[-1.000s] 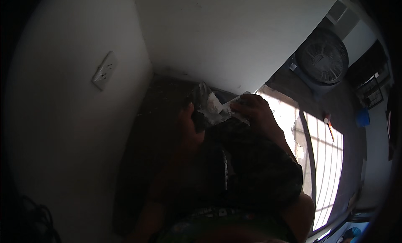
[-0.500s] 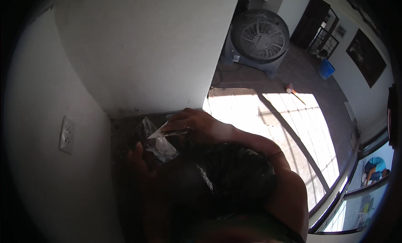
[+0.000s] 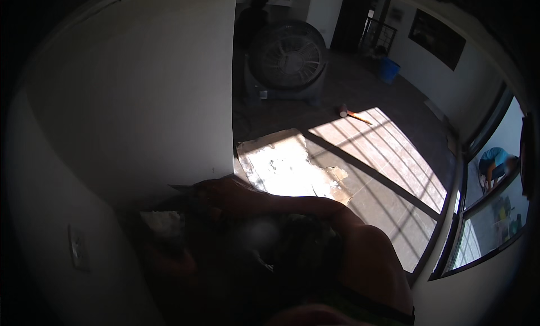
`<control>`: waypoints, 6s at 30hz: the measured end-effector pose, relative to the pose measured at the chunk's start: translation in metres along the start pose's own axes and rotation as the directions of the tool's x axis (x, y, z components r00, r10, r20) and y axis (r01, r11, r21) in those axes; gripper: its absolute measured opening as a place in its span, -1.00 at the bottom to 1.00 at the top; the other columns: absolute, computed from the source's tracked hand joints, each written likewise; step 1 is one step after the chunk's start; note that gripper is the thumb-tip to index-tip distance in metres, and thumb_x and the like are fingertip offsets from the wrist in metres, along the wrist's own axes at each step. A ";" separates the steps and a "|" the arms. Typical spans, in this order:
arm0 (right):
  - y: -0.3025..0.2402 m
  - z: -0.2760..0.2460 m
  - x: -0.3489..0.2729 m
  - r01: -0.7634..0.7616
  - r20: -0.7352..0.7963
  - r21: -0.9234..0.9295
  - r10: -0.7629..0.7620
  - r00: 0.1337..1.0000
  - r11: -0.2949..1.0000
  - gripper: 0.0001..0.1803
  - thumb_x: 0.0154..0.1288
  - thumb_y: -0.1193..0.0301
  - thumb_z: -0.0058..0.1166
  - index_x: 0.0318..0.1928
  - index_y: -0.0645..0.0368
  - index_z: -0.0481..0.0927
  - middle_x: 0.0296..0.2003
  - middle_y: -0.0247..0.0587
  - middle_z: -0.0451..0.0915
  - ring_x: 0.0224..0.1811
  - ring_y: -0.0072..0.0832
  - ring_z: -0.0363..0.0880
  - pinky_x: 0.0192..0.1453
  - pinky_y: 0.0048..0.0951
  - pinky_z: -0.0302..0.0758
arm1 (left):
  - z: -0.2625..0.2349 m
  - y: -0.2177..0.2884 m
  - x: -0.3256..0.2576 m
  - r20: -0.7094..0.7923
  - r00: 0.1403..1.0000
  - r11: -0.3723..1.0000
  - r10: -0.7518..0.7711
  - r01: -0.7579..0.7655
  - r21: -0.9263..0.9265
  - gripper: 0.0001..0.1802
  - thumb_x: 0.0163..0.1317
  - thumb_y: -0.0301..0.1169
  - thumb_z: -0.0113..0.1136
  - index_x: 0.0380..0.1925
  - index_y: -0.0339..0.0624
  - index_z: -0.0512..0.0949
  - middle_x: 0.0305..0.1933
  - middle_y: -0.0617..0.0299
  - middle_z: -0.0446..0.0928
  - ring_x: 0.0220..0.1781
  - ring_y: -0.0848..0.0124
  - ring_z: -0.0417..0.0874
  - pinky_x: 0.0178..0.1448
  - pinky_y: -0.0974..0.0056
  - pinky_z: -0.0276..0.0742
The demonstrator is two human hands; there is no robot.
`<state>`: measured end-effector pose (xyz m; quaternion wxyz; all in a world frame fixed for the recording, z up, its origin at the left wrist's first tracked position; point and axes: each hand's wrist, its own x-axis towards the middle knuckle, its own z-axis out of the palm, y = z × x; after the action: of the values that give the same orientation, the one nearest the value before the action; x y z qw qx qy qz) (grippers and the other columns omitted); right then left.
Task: The person applies plaster to the upper corner of a wall using a trowel and a hawk. They repeatedly scoop plaster from the hawk and smooth it along the ceiling-wall junction, working methodically along the corner.
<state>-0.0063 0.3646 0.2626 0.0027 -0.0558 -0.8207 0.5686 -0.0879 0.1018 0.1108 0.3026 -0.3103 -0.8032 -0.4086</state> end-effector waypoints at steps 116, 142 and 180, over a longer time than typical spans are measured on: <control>-0.263 0.084 0.307 -0.193 0.503 -0.744 -0.727 0.467 -0.639 -0.59 0.17 0.27 0.24 0.07 -0.06 0.64 0.06 -0.35 0.53 0.24 -0.19 0.36 0.35 0.30 0.23 | -0.068 -0.138 -0.169 0.037 0.426 0.376 -0.904 0.833 -0.407 -0.69 0.30 -0.34 0.26 -0.50 -0.14 0.34 -0.44 0.43 0.33 -0.38 0.61 0.28 -0.34 0.32 0.30; -0.238 0.035 0.248 -0.277 0.294 -0.877 -0.894 0.337 -0.393 -0.70 0.21 0.41 0.15 -0.02 0.04 0.54 -0.17 -0.36 0.59 -0.16 -0.42 0.60 -0.31 -0.38 0.60 | -0.086 -0.130 -0.141 0.039 0.262 0.209 -0.964 0.841 -0.499 -0.74 0.32 -0.34 0.21 -0.25 -0.38 0.54 -0.25 0.19 0.59 -0.21 0.45 0.52 -0.08 0.24 0.49; -0.310 0.100 0.357 -0.204 0.549 -0.756 -0.772 0.321 -0.622 -0.62 0.19 0.34 0.21 0.06 -0.15 0.62 0.09 -0.48 0.52 0.20 -0.34 0.37 0.26 0.00 0.32 | -0.068 -0.162 -0.166 0.066 0.275 0.236 -0.959 0.907 -0.348 -0.74 0.26 -0.33 0.21 -0.26 -0.37 0.52 -0.26 0.12 0.61 -0.22 0.46 0.53 -0.12 0.16 0.52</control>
<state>-0.3950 0.1975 0.4954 0.4989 0.1976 -0.6972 -0.4754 -0.0891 -0.0740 -0.0546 0.0077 0.2208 -0.7230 -0.6546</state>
